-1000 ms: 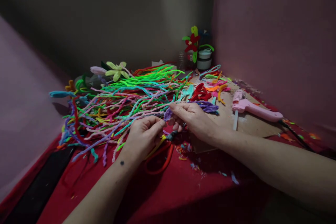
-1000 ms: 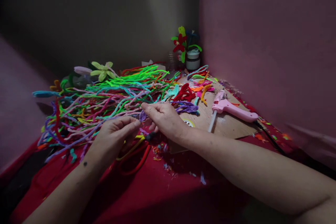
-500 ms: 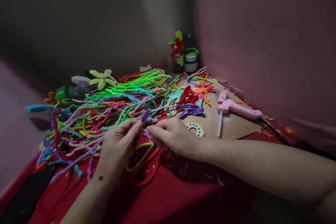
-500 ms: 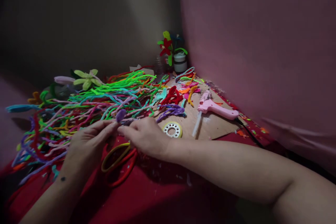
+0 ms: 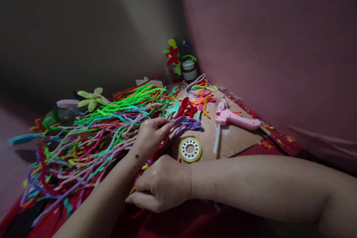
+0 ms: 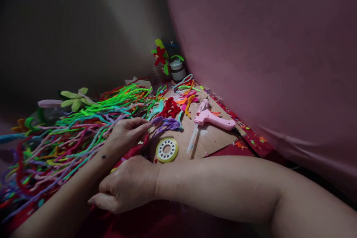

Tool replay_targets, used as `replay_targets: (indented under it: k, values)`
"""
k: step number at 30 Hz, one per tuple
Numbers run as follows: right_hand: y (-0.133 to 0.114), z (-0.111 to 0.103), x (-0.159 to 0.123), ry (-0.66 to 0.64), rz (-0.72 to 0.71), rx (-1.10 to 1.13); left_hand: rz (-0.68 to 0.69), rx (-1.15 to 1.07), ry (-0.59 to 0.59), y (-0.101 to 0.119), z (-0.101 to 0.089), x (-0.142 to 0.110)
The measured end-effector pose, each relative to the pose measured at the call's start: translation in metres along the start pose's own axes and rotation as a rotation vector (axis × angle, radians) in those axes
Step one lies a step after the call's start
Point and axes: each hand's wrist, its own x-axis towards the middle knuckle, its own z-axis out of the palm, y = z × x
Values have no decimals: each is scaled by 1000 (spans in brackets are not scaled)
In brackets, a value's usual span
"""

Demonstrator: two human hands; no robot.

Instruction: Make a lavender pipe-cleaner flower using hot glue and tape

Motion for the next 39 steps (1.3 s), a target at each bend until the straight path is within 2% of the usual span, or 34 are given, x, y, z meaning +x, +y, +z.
replay_targets:
  k: [3, 6, 13, 15, 17, 19, 20, 22, 25, 28, 35, 39]
  values:
    - [1, -1, 1, -22, 24, -20, 3, 114, -53, -2, 9, 14]
    - [1, -3, 2, -37, 28, -29, 47, 191, -33, -6, 9, 19]
    - [-3, -4, -2, -10, 11, -18, 112, 234, 113, -12, -14, -7]
    - [-3, -3, -4, 27, -10, -12, 124, 307, 196, -17, -26, -15]
    - [-3, -2, -6, 46, -38, 7, 173, 435, 338, -26, -44, -19]
    - [-2, 1, -6, 53, -55, 13, 258, 607, 514, -38, -67, -16]
    - [-2, 2, -6, 56, -60, 11, 260, 701, 574, -46, -80, -12]
    - [-3, 4, -6, 50, -65, 7, 225, 878, 620, -64, -104, -3]
    - [-4, 4, -6, 41, -70, 16, 148, 1046, 516, -90, -129, 12]
    - [-5, 2, -6, 44, -61, 27, 91, 1092, 421, -110, -134, 13]
    - [-10, -2, -8, -13, -62, 40, 162, 1083, 353, -127, -113, -21]
    - [-13, -3, -9, -22, -84, 34, 189, 1057, 354, -133, -102, -30]
